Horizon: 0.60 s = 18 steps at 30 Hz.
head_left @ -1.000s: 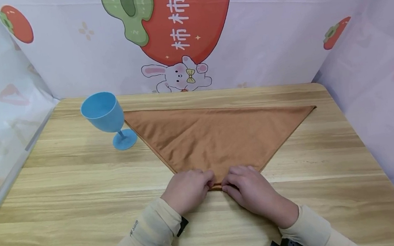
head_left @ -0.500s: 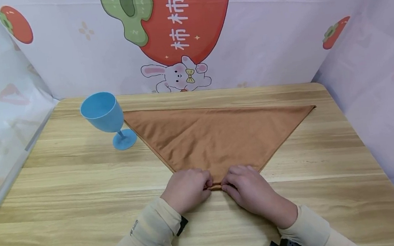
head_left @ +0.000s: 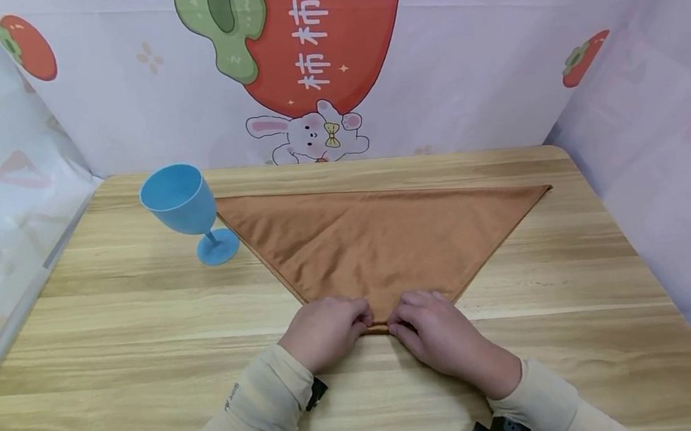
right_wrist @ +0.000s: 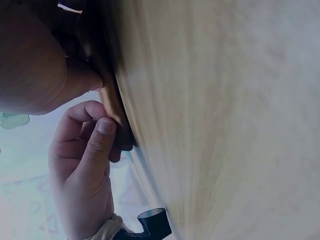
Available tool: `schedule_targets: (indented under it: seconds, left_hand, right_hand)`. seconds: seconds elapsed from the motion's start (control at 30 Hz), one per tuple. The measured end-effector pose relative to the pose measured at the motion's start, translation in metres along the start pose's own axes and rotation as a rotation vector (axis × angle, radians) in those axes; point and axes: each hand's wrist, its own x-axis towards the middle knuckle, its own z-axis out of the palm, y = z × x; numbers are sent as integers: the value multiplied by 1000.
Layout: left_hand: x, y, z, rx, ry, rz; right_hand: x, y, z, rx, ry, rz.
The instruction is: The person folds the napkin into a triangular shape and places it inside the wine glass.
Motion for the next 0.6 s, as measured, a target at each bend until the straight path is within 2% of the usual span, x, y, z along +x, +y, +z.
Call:
schedule_targets:
  seconds: [0.33, 0.5, 0.6]
  left_hand:
    - [-4, 3, -1, 88, 39, 32]
    - [-4, 2, 0, 146, 93, 78]
    - [-4, 2, 0, 152, 96, 96]
  right_hand:
    - [0, 0, 0, -1, 5, -6]
    - [0, 0, 0, -5, 5, -4]
    - [0, -1, 0, -10, 16, -11]
